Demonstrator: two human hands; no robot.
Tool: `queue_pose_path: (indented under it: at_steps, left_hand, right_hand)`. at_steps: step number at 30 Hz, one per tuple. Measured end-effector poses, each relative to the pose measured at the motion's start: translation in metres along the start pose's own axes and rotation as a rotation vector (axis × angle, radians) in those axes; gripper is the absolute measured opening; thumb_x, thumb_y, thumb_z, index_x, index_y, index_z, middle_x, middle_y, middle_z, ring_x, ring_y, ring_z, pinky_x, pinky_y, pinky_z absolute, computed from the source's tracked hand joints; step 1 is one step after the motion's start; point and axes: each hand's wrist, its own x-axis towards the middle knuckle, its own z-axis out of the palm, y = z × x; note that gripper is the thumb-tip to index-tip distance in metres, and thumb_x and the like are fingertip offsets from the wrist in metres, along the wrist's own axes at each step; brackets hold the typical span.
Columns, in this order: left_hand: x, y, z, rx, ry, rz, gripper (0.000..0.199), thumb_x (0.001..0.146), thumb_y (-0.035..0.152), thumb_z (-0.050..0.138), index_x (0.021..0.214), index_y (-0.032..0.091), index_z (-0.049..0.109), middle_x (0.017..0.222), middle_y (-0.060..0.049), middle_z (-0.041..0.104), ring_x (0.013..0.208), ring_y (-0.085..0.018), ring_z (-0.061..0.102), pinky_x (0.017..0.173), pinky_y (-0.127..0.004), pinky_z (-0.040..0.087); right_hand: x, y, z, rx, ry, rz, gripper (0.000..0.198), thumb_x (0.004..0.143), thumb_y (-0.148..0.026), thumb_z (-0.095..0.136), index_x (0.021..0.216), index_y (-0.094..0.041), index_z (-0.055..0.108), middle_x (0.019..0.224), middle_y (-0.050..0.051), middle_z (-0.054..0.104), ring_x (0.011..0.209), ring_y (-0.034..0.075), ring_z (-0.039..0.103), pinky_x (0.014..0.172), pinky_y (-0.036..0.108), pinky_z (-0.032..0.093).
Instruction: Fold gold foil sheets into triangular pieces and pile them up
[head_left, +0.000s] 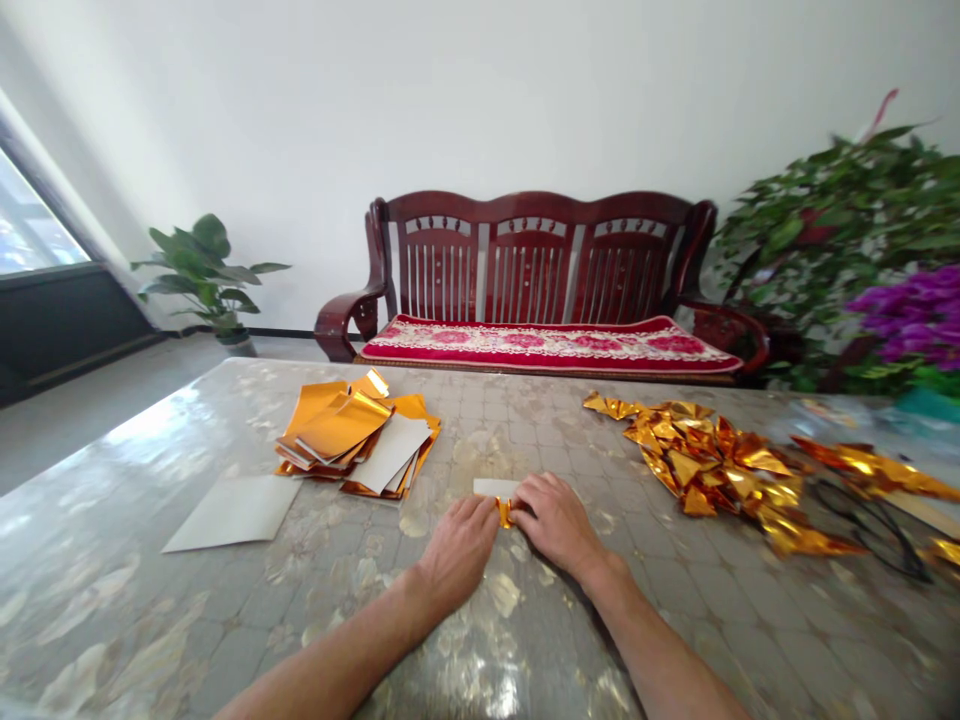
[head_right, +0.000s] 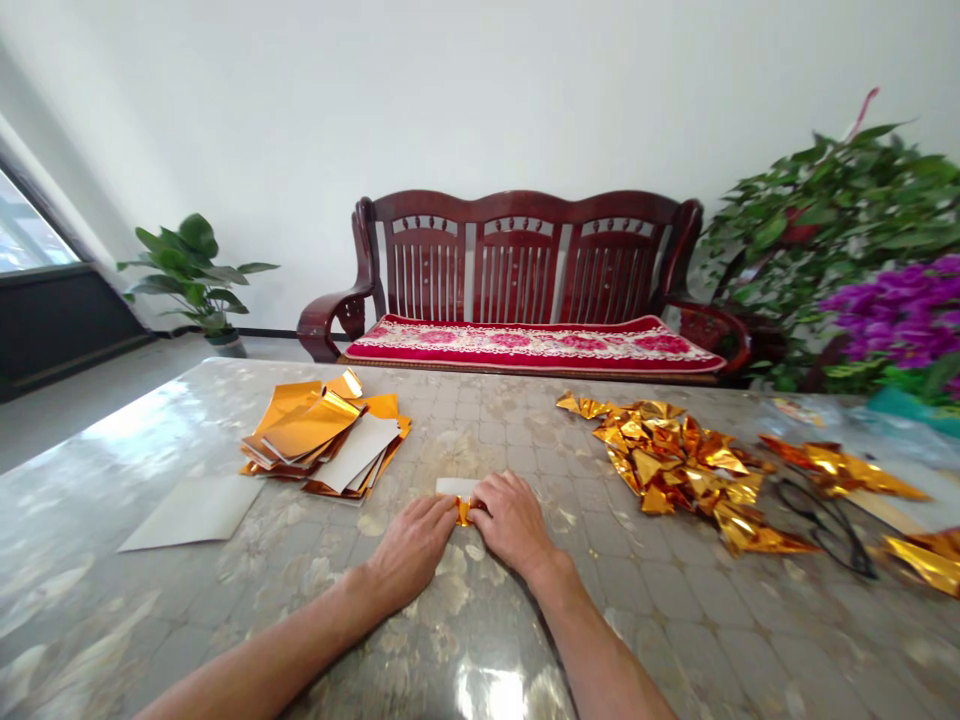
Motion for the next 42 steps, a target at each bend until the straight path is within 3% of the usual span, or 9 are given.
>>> queue_pose_path:
  at_steps: [3,6,9,13,16,21,29,36,42]
  left_hand:
    - [0.003,-0.007,-0.002,-0.017,0.01,0.014,0.018,0.094,0.013,0.046,0.104,0.019,0.059,0.111,-0.007,0.063,0.104,-0.021,0.056,0.091,-0.033,0.043]
    - [0.01,-0.016,-0.006,-0.072,-0.014,0.008,0.02,0.098,0.021,0.043,0.095,0.021,0.062,0.099,-0.004,0.067,0.094,-0.018,0.059,0.086,-0.03,0.043]
    - [0.019,-0.024,-0.007,-0.163,-0.011,-0.081,0.02,0.097,0.022,0.047,0.092,0.023,0.066,0.094,-0.002,0.068,0.092,-0.016,0.06,0.079,-0.026,0.043]
    - [0.03,-0.029,-0.006,-0.227,0.002,-0.189,0.013,0.091,0.02,0.054,0.089,0.024,0.067,0.092,0.0,0.068,0.093,-0.016,0.062,0.077,-0.024,0.043]
    - [0.037,-0.033,-0.009,-0.227,-0.004,-0.229,0.016,0.086,0.021,0.059,0.1,0.025,0.066,0.101,-0.001,0.068,0.103,-0.018,0.061,0.085,-0.026,0.044]
    - [0.052,-0.043,-0.015,-0.215,-0.1,-0.303,0.045,0.081,0.034,0.068,0.124,0.025,0.059,0.117,-0.006,0.065,0.112,-0.022,0.059,0.095,-0.031,0.044]
    - [0.066,-0.058,-0.01,-0.302,-0.186,-0.341,0.033,0.068,0.04,0.077,0.096,0.023,0.07,0.089,0.0,0.071,0.085,-0.02,0.064,0.07,-0.025,0.044]
    - [0.054,-0.053,-0.003,-0.346,-0.129,-0.36,0.015,0.075,0.031,0.07,0.087,0.022,0.07,0.079,0.002,0.069,0.074,-0.015,0.061,0.06,-0.023,0.035]
    - [0.037,-0.042,-0.002,-0.287,0.038,-0.237,0.004,0.084,0.021,0.062,0.084,0.022,0.066,0.089,0.0,0.067,0.092,-0.017,0.059,0.078,-0.025,0.039]
  right_hand:
    - [0.003,0.001,0.001,0.021,-0.015,0.016,0.01,0.09,-0.024,0.06,0.08,-0.023,0.063,0.087,0.002,0.064,0.087,0.019,0.052,0.077,0.03,0.036]
    - [0.008,0.004,0.004,0.054,-0.032,0.04,0.01,0.09,-0.026,0.059,0.082,-0.023,0.065,0.088,0.002,0.065,0.088,0.019,0.053,0.077,0.029,0.036]
    - [0.012,0.009,0.007,0.101,-0.02,0.095,0.007,0.088,-0.025,0.06,0.092,-0.023,0.065,0.089,0.002,0.066,0.089,0.019,0.054,0.077,0.029,0.037]
    - [0.014,0.014,0.008,0.091,0.022,0.125,0.019,0.084,-0.027,0.064,0.102,-0.023,0.066,0.102,0.004,0.064,0.099,0.021,0.052,0.082,0.031,0.036]
    - [0.017,0.017,0.006,0.07,-0.004,0.122,0.027,0.081,-0.029,0.068,0.108,-0.025,0.066,0.109,0.004,0.063,0.103,0.023,0.05,0.086,0.032,0.035]
    - [0.024,0.018,-0.001,0.036,-0.079,0.126,0.022,0.08,-0.033,0.07,0.1,-0.025,0.067,0.102,0.003,0.062,0.1,0.022,0.05,0.084,0.031,0.034]
    - [0.027,0.022,0.0,0.049,-0.099,0.134,0.019,0.076,-0.034,0.074,0.09,-0.023,0.065,0.09,0.0,0.066,0.088,0.019,0.052,0.072,0.028,0.031]
    - [0.023,0.022,0.004,0.084,-0.058,0.087,0.008,0.08,-0.029,0.072,0.08,-0.023,0.067,0.084,-0.001,0.066,0.085,0.017,0.051,0.071,0.027,0.03]
    - [0.014,0.018,0.004,0.038,0.042,-0.033,0.008,0.086,-0.023,0.068,0.078,-0.023,0.067,0.081,0.0,0.063,0.085,0.018,0.05,0.075,0.028,0.033]
